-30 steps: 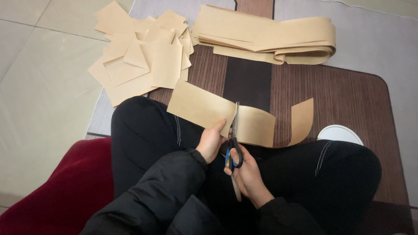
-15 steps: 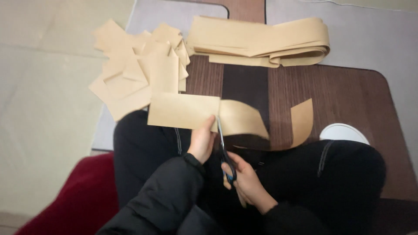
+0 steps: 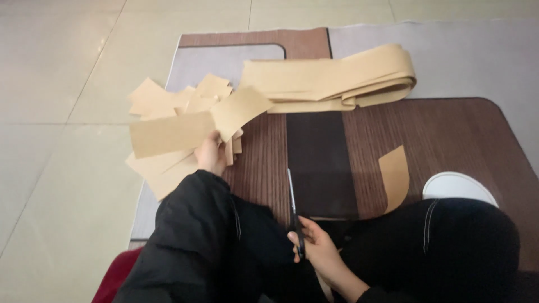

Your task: Cutting brown paper strips with scissors and folding them into individual wrappers.

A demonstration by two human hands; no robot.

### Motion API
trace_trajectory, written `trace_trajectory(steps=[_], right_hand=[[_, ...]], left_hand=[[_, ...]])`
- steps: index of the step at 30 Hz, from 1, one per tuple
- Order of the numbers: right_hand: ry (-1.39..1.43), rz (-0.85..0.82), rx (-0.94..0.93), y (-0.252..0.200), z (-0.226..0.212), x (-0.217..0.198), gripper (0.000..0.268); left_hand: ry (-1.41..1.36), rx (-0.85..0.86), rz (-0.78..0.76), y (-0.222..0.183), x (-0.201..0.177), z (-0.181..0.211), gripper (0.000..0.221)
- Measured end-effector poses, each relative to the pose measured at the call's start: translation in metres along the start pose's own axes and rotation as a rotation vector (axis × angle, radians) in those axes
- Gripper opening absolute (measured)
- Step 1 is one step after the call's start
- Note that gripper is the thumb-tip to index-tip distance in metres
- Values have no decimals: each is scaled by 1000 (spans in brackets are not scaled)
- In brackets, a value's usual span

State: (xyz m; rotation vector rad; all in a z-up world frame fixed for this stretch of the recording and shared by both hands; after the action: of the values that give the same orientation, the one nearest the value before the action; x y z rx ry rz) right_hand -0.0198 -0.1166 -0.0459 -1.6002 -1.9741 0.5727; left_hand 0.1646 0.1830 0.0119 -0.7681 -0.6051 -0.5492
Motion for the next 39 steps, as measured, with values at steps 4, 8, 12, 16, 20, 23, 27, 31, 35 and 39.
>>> trace_trajectory(steps=[4, 8, 12, 16, 20, 23, 27, 31, 35, 39], right_hand=[[-29, 50, -91, 47, -6, -2, 76], [9, 105, -123, 84, 10, -2, 63], [-322, 185, -308, 102, 45, -11, 49], [-571, 124, -203, 64, -2, 5, 45], [-580, 44, -336, 37, -31, 20, 33], [-616, 110, -719, 13, -57, 16, 33], [-872, 326, -971, -21, -82, -2, 41], [-1294, 241, -523, -13, -97, -49, 57], [-1851, 17, -109, 3, -99, -81, 46], [-1393, 355, -210, -16, -132, -80, 25]], left_hand=[[30, 3, 168, 59, -29, -11, 62], [59, -23, 243, 102, -50, -17, 62], [110, -79, 235, 110, -51, -12, 51], [-70, -79, 237, 137, -69, -18, 38], [329, -337, 332, 146, -97, -34, 54], [355, -320, 254, 117, -87, -45, 44], [354, -240, -47, 63, -84, -69, 5], [387, -360, -103, -41, -67, -70, 15], [475, -477, -166, -78, -87, -108, 41], [497, -570, -186, -93, -103, -136, 36]])
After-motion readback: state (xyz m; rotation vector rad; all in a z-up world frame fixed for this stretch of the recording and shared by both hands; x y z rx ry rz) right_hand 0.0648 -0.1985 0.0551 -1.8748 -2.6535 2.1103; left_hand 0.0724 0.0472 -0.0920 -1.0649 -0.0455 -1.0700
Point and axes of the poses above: each hand's wrist, its own y-axis towards the middle knuckle, its own x-axis out of the palm, z = x × y, the point moved 3 cm from there along y, towards the middle knuckle, and after that the axes turned 7 degrees about -y, right-handed, at the moved point
